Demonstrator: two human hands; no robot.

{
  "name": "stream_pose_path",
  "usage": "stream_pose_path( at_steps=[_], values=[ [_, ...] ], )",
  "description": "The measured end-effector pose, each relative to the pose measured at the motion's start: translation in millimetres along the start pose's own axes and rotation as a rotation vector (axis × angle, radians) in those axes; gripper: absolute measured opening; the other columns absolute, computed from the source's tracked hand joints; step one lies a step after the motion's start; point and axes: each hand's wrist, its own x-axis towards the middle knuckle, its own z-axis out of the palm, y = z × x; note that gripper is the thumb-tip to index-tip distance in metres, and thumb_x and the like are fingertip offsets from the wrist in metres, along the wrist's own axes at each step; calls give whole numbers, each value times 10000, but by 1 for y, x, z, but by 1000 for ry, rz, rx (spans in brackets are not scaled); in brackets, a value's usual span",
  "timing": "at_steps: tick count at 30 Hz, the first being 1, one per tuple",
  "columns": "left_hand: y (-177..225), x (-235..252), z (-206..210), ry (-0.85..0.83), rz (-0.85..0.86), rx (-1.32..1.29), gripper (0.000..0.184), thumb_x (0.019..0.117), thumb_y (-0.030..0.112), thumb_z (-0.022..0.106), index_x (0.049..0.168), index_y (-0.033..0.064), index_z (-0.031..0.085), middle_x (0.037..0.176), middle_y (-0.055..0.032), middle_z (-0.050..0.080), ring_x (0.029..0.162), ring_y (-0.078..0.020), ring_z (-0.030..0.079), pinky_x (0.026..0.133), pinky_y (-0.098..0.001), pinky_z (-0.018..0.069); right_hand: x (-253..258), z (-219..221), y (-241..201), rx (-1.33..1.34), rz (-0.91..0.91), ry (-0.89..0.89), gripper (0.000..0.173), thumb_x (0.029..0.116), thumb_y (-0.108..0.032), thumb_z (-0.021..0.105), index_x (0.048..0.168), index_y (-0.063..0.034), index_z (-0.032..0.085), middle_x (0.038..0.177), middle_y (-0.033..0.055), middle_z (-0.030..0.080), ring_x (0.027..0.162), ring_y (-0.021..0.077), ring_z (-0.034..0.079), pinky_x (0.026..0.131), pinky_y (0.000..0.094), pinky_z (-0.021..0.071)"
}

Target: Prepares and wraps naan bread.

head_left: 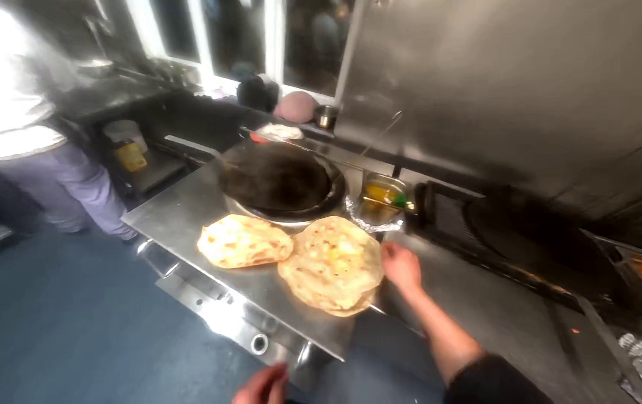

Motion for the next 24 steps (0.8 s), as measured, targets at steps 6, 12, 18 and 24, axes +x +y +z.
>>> stream_pose_path(
  at_steps=[6,12,18,24],
  values=[
    [60,180,57,169,-348,-91,518,1006,297,660,1407,-14,557,1192,-227,687,971,-333,708,846,-524,585,68,14,15,-43,125,-275,443,941,-437,708,1172,-60,724,1167,225,697,1127,408,653,954,645,499],
    [77,191,57,37,-383,248,468,924,259,735,1311,13,640,1164,-196,714,1105,-352,682,983,-565,523,29,4,44,410,256,-209,209,947,-195,735,1104,-59,720,1025,171,713,945,305,687,854,545,550],
    [57,184,22,124,-237,168,353,986,292,677,1245,54,703,1053,-127,744,913,-236,726,862,-462,592,15,19,68,200,119,25,314,975,-234,684,1246,-74,687,1155,194,707,1079,361,680,936,596,530],
    [20,247,-44,660,-641,-757,507,1055,402,537,1305,-38,515,937,-181,658,685,-230,657,619,-400,590,26,42,-88,75,-389,-240,300,1048,-233,565,1254,-67,705,1282,152,682,1243,309,624,1083,508,479]
  ],
)
